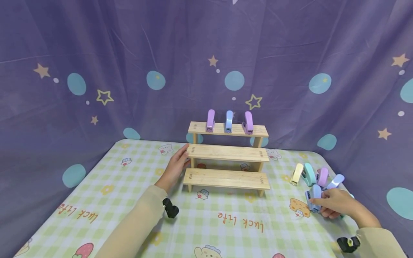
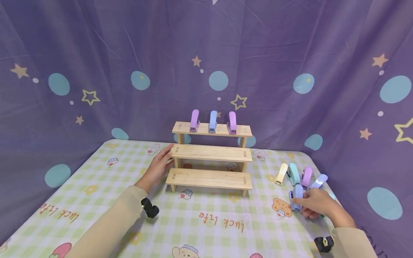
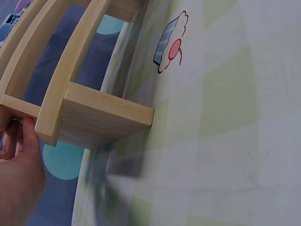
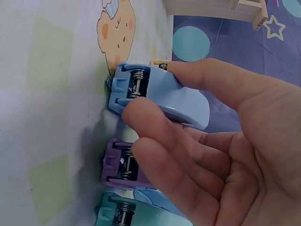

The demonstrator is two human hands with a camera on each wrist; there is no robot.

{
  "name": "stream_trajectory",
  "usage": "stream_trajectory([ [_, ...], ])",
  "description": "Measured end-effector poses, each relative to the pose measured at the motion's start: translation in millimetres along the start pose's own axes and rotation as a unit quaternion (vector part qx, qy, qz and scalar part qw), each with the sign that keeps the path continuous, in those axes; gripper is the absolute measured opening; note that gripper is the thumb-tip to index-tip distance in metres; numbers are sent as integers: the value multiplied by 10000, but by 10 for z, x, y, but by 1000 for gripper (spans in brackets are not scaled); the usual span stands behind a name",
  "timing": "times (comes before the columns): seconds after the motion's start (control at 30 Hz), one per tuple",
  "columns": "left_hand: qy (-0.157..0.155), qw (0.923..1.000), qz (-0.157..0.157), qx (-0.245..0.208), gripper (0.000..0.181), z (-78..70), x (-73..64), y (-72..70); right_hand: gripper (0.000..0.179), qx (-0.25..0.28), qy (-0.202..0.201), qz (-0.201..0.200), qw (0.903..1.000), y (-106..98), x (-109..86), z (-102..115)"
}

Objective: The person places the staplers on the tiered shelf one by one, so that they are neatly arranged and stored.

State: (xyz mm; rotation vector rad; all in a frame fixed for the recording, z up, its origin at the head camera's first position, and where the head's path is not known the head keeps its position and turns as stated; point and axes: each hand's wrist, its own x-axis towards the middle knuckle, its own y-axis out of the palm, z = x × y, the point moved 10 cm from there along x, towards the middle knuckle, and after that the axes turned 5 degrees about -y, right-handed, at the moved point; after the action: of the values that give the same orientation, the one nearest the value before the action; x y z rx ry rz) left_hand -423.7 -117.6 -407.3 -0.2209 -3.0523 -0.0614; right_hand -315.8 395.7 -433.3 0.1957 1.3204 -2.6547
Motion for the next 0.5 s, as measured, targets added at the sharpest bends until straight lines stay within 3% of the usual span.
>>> stream_trajectory([
  [0.33, -21, 10000, -3, -1, 51, 1, -5, -6, 40, -360, -357, -57, 9987, -134, -18, 219],
  [0.5, -54, 10000, -6, 10, 52, -9, -13, -10, 42, -450, -737, -109, 9962, -193, -19, 408],
])
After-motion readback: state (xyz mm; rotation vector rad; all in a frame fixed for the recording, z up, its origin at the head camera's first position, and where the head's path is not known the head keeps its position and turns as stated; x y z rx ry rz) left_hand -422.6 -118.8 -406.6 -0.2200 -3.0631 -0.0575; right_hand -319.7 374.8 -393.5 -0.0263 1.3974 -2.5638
